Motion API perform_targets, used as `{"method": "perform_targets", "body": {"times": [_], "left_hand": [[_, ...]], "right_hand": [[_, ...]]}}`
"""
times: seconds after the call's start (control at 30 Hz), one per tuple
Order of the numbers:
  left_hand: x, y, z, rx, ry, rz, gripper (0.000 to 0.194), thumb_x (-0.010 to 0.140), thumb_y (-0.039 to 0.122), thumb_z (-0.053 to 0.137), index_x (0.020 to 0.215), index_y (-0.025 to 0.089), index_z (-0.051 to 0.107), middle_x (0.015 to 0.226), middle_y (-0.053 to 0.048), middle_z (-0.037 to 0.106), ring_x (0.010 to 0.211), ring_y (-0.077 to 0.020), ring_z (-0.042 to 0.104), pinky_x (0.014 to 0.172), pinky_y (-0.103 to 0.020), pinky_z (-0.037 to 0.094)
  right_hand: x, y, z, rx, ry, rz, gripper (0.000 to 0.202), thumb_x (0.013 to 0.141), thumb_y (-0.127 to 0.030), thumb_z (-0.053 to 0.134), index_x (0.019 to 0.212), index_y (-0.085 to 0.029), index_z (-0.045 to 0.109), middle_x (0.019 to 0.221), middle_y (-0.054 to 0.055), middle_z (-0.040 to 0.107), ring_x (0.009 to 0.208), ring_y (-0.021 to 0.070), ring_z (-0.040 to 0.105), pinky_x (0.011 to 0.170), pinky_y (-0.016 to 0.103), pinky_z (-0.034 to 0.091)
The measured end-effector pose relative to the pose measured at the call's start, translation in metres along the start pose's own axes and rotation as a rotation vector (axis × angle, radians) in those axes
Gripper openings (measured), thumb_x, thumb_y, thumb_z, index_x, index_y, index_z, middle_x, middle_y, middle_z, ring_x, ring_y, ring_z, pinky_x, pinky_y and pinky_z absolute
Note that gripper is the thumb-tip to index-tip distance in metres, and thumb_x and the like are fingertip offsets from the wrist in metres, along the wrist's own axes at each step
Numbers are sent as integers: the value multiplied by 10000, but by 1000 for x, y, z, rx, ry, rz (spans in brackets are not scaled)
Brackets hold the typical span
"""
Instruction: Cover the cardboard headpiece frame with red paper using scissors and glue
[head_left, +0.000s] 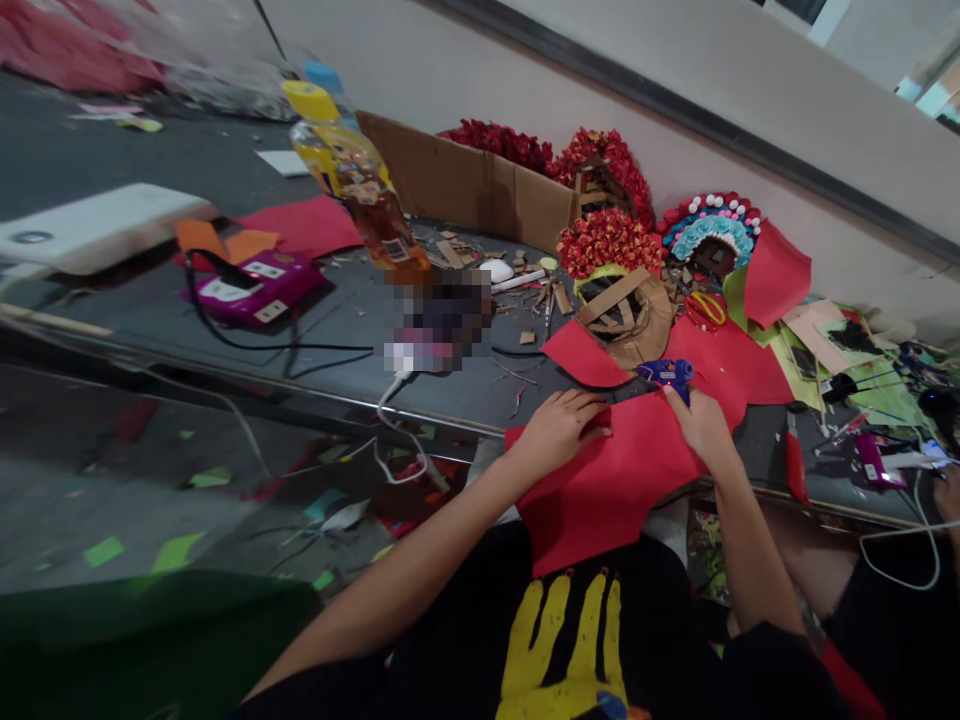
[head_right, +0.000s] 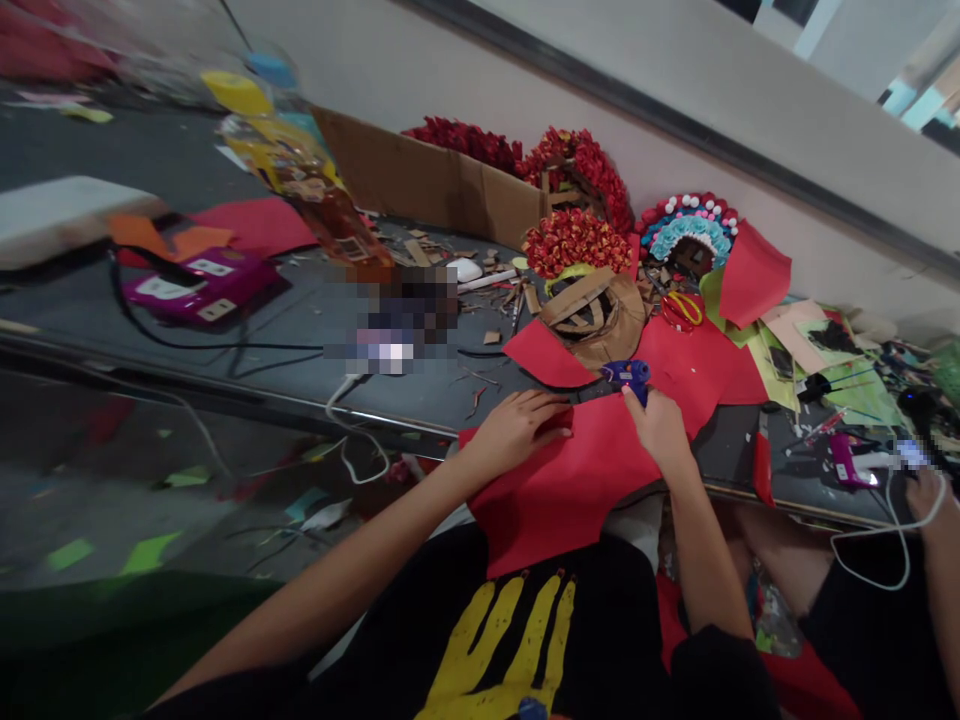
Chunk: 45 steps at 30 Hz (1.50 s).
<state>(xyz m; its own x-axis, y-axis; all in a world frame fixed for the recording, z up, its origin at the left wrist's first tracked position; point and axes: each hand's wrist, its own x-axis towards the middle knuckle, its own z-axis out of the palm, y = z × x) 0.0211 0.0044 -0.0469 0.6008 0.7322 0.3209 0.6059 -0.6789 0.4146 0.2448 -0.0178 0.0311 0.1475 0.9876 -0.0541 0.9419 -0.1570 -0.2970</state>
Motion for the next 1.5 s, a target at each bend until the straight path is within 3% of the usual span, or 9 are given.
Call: {"method": "perform_targets", "body": {"times": [0.2,0.37,0.5,0.7,0.83,1.03,1.33,1.5], "left_hand": [[3,6,-3,35,-66,-43,297,851,351,578,1088,178,624,1066,-79,661,977,-231,572,857,-346,421],[3,17,-10,151,-56,-237,361,802,392,635,1082,165,609,1052,-109,631,972,-264,563,814,-358,426],[7,22,-17,176,-137,-279,279,809,356,631,997,151,622,992,-112,637,951,-274,581,793,-363,422],[14,19,-21,94,-185,-274,259,803,324,636,979,138,600,1022,-115,637,964,-266,593,807,-352,428],[14,17,-20,13,-190,-283,198,808,289,619,945,148,593,1011,-105,626,973,-254,590,833,-342,438],[14,14,-18,-34,-186,-303,190,800,289,623,941,167,590,1004,-89,615,981,-261,583,804,-339,456],[14,16,-19,-40,-199,-327,177,786,284,636,926,185,594,1005,-80,617,990,-262,586,802,-333,460],[15,17,-20,-36,-202,-334,184,785,280,630,939,187,592,1014,-83,616,989,-263,588,803,-334,461]], "right_hand": [[-2,5,3,47,-32,4,394,937,-433,348,937,-139,611,882,163,697,893,270,660,644,259,382],[0,15,5,26,79,24,419,910,-476,360,910,-139,608,842,167,691,826,277,660,630,277,394],[13,26,2,244,113,40,443,881,-534,356,858,-165,601,731,107,680,737,244,655,610,272,416],[48,20,-5,491,40,26,411,857,-515,393,820,-156,589,645,49,642,588,171,604,559,244,421],[62,16,-7,350,4,-39,420,867,-524,375,749,-173,575,612,38,612,602,176,590,568,247,399],[66,21,-9,205,11,-77,393,874,-498,386,850,-162,589,818,103,667,815,240,627,684,279,415],[59,25,-15,178,-52,-90,404,878,-509,376,780,-172,575,783,91,666,749,224,621,623,257,400],[57,36,-16,166,21,-99,402,864,-513,392,753,-174,578,716,94,655,698,214,610,626,263,402]]}}
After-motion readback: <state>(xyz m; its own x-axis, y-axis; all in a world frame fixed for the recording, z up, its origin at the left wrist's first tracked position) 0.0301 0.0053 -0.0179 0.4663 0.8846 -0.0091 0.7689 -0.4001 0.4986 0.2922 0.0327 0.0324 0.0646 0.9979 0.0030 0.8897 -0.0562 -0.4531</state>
